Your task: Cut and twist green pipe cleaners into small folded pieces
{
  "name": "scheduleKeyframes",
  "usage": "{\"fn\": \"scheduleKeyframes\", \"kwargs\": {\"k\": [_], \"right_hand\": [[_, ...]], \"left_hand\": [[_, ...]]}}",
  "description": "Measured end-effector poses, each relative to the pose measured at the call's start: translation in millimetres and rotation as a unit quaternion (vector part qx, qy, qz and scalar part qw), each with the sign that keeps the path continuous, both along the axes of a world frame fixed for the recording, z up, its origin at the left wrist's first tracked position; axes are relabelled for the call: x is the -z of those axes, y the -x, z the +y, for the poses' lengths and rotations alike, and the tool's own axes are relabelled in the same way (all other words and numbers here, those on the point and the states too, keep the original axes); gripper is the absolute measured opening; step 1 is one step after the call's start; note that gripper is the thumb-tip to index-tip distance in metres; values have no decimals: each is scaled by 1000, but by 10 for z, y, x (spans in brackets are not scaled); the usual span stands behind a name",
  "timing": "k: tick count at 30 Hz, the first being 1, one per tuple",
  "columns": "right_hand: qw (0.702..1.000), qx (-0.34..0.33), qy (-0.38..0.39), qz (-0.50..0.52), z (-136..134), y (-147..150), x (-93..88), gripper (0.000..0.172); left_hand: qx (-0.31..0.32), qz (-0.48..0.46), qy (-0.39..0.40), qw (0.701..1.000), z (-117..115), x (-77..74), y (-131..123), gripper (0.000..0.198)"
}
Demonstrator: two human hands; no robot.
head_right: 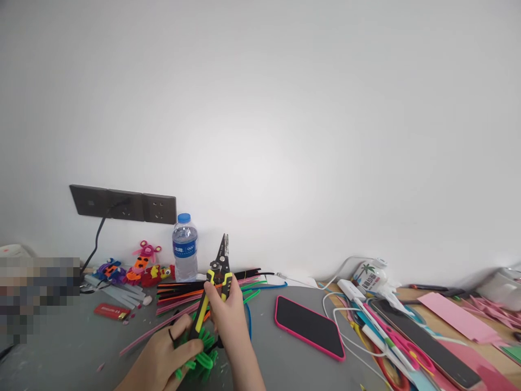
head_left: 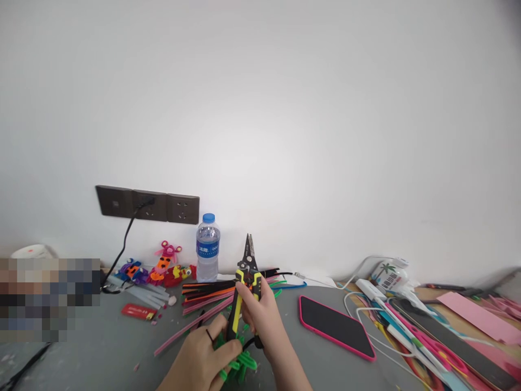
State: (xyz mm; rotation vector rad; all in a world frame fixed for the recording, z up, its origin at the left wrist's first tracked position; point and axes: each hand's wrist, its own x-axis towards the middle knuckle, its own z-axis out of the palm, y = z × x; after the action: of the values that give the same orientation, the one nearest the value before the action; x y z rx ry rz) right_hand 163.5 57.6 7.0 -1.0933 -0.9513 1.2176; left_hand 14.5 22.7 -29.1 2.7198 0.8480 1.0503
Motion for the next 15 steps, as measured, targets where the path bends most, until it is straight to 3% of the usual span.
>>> {"fn": "scheduleKeyframes", "kwargs": {"k": [2, 4, 8, 10, 11, 15], "right_hand": [[999, 4, -10, -36, -5, -7, -17, 38], [998, -7, -16, -60, -26, -3, -38, 37], [995, -46, -54, -69, -90, 56, -72, 33], [993, -61, -71, -69, -114, 95, -81, 33], [993, -70, -71, -67, -122, 111, -85, 33], [992, -97, -56, -62, -141, 137, -105, 35]], "left_hand": [[19, -44, 128, 991, -11, 1, -8, 21], [42, -127, 254, 958, -15, 5, -29, 29], [109, -268, 499, 817, 12, 1, -57, 47], [145, -297, 567, 755, 21, -31, -43, 50], [153, -292, 587, 740, 20, -56, -30, 49], [119, -253, 619, 734, -9, -176, 29, 50]]}}
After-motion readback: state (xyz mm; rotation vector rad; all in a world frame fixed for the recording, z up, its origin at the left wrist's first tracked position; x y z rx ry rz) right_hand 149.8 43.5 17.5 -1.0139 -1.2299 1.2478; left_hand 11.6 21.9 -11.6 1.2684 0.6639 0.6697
